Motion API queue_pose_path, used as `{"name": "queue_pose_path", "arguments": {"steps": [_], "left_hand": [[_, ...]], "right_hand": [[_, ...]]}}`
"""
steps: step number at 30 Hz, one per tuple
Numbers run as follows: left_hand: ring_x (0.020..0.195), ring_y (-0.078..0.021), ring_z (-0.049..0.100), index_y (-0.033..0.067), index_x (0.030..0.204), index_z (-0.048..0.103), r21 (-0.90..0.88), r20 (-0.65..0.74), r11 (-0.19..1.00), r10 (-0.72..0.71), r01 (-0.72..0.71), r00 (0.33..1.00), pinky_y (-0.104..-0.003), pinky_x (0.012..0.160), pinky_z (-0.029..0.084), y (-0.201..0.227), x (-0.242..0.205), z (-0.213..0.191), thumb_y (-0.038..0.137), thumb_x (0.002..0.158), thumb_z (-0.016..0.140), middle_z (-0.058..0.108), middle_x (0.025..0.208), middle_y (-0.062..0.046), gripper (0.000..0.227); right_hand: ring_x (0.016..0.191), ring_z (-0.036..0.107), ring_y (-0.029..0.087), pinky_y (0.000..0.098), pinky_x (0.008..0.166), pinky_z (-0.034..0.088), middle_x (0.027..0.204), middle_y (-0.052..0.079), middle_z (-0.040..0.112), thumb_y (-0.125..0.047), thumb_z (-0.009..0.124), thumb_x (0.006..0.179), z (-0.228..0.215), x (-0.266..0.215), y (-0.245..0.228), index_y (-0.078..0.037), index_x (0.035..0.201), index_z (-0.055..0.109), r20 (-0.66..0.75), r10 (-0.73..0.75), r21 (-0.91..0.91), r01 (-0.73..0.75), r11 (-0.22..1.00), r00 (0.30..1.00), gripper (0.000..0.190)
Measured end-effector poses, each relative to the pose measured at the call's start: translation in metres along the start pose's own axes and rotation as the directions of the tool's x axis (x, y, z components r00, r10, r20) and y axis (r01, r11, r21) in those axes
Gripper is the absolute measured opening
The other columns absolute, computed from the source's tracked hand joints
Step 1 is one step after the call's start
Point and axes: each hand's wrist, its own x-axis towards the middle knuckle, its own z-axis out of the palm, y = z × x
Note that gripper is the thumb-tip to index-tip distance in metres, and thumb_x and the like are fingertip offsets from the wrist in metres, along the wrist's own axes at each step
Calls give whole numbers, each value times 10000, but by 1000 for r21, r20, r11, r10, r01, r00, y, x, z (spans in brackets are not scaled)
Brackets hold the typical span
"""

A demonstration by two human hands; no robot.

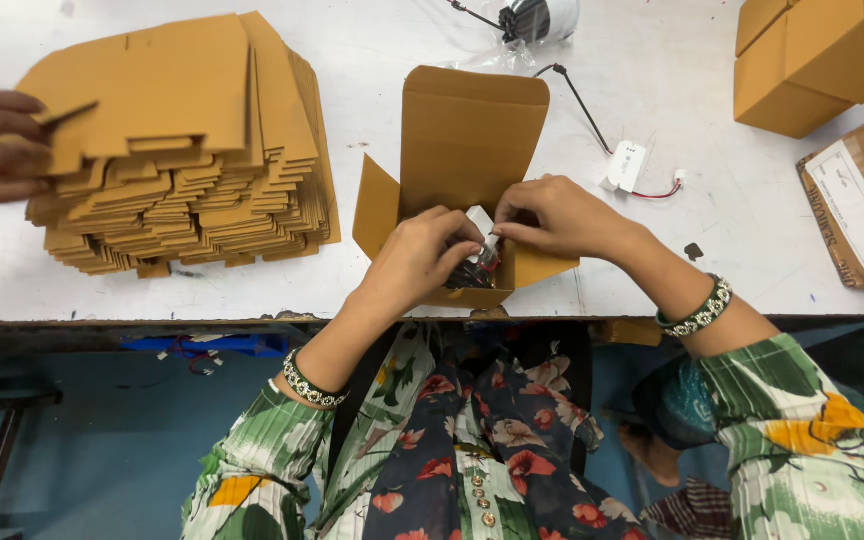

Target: The person assembles flat cardboard boxes, places a cylindrical device and a small white adapter inside each, then closes the flaps. The person repeats this process for multiple units on a white workbench.

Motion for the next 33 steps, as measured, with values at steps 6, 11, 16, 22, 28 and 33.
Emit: {"name": "queue_pose_path", "arguments": {"steps": [6,11,16,22,28,33], "left_hand": [[862,-300,693,61,1010,706,-13,-133,1000,-9,8,991,-395,769,550,-4,0,10,137,947,698,660,963,-125,99],[881,-230,740,61,1022,698,-129,-127,986,-126,110,984,-346,766,580,-4,3,19,139,940,705,688,1003,-102,113],[908,-197,741,35,1058,687,-161,-51,985,-66,57,997,-329,792,585,-6,1,18,87,955,695,733,981,-77,116],[974,-168,715,12,1070,675,-272,-105,956,-144,111,984,-271,786,618,-1,2,19,26,1008,576,615,1085,-88,118],[970,-163,715,3,1078,661,-336,-74,929,-189,154,979,-263,781,620,1,2,20,36,1013,570,607,1101,-83,117],[963,-161,725,-8,1069,660,-321,-60,938,-156,129,986,-261,767,650,-3,3,21,44,995,605,622,1102,-96,106]], "right_hand": [[610,657,217,358,776,518,734,52,710,-198,743,877,3,-6,-6,-80,846,725,-90,-123,-52,119,992,988,124],[636,654,204,362,817,487,753,32,708,-205,728,898,11,-11,-5,-85,862,711,-184,-89,-32,84,996,979,126],[640,650,205,369,859,482,729,34,700,-187,725,900,16,-15,0,-75,863,702,-240,-85,-1,87,996,967,120],[680,663,195,312,795,512,754,34,706,-216,730,884,13,-14,2,-85,847,693,-209,-4,105,27,994,978,141],[729,675,208,355,918,473,810,28,727,-216,737,897,14,-14,0,-86,860,710,-239,-84,14,90,996,967,138],[735,678,203,350,924,471,832,21,730,-213,726,903,14,-13,-2,-89,871,709,-226,-63,13,68,998,972,129]]}}
